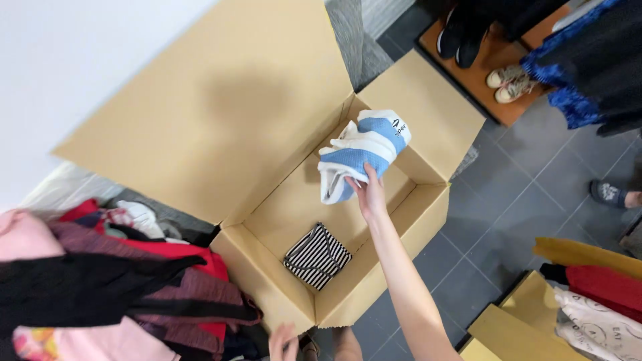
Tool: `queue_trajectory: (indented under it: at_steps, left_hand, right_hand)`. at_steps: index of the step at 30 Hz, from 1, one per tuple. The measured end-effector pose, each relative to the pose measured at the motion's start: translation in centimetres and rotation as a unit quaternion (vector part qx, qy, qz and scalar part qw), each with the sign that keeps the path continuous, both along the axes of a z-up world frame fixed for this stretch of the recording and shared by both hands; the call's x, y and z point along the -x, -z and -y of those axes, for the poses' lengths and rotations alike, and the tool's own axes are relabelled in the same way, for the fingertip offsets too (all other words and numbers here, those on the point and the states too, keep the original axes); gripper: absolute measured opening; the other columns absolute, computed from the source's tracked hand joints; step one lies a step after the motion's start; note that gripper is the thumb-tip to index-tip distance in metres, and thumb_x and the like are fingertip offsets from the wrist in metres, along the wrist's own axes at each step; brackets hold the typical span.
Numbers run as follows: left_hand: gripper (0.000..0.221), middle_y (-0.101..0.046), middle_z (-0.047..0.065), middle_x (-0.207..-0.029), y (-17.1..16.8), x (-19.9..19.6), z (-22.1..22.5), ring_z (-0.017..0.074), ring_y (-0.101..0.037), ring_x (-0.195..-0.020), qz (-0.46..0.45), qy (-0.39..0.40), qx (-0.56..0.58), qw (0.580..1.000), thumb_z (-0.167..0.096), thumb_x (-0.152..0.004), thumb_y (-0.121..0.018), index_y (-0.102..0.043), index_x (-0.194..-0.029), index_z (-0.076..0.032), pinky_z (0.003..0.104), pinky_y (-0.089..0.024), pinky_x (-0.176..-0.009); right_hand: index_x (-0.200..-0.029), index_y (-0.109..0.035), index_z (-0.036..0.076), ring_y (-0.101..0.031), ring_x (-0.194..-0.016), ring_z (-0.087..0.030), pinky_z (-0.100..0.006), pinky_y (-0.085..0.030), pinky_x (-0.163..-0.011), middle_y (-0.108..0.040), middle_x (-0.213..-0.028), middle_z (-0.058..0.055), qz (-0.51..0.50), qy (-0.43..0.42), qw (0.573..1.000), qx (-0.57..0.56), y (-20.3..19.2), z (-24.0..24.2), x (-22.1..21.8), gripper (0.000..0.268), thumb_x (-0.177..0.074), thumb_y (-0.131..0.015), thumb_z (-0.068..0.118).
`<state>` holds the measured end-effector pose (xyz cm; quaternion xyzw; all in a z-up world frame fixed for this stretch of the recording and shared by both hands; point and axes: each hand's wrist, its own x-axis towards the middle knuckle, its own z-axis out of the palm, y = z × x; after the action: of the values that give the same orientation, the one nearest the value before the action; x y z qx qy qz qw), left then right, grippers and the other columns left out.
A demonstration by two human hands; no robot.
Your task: Unpacking various clothing items from a cardboard box and sorting them onto a pile.
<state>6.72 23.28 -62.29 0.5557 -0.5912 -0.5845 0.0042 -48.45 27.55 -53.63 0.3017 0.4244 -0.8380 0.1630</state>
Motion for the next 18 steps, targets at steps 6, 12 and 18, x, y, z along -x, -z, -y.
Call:
queue_trajectory:
  at_steps: [6,12,18]
  left_hand:
    - [0.062,-0.045,0.005,-0.163,-16.1,23.6,10.6,0.0199,-0.036,-0.155,-0.151,0.156,-0.025,0.976,-0.045,-0.095,-0.059,-0.052,-0.152,-0.021,0.047,-0.027,-0.125]
    - [0.095,-0.021,0.03,-0.166,-40.5,33.0,11.7,0.0449,-0.022,-0.154,-0.281,0.05,-0.254,0.924,-0.044,-0.097,-0.067,-0.02,-0.162,0.006,0.057,-0.024,-0.125]
    - [0.108,-0.042,0.028,-0.158,-50.2,28.4,13.8,0.0413,-0.042,-0.148,-0.281,0.049,-0.203,0.937,-0.038,-0.078,-0.092,-0.033,-0.161,-0.002,0.058,-0.034,-0.121]
  right_hand:
    - [-0.152,-0.035,0.002,-0.059,-0.129,-0.035,-0.049,-0.059,-0.102,-0.053,-0.151,-0.019,-0.024,-0.063,0.995,0.068,-17.5,0.1,-8.9,0.071,-0.091,-0.066,0.017]
    - [-0.142,-0.057,0.004,-0.064,-0.125,-0.036,-0.055,-0.052,-0.108,-0.063,-0.133,-0.019,-0.104,-0.228,0.965,-0.079,-17.6,-1.0,-19.7,0.057,-0.096,-0.076,0.033]
    - [-0.13,-0.066,0.005,-0.068,-0.117,-0.025,-0.045,-0.058,-0.1,-0.069,-0.125,-0.011,-0.207,-0.38,0.898,-0.078,-28.3,-2.3,-26.9,0.044,-0.097,-0.074,0.032]
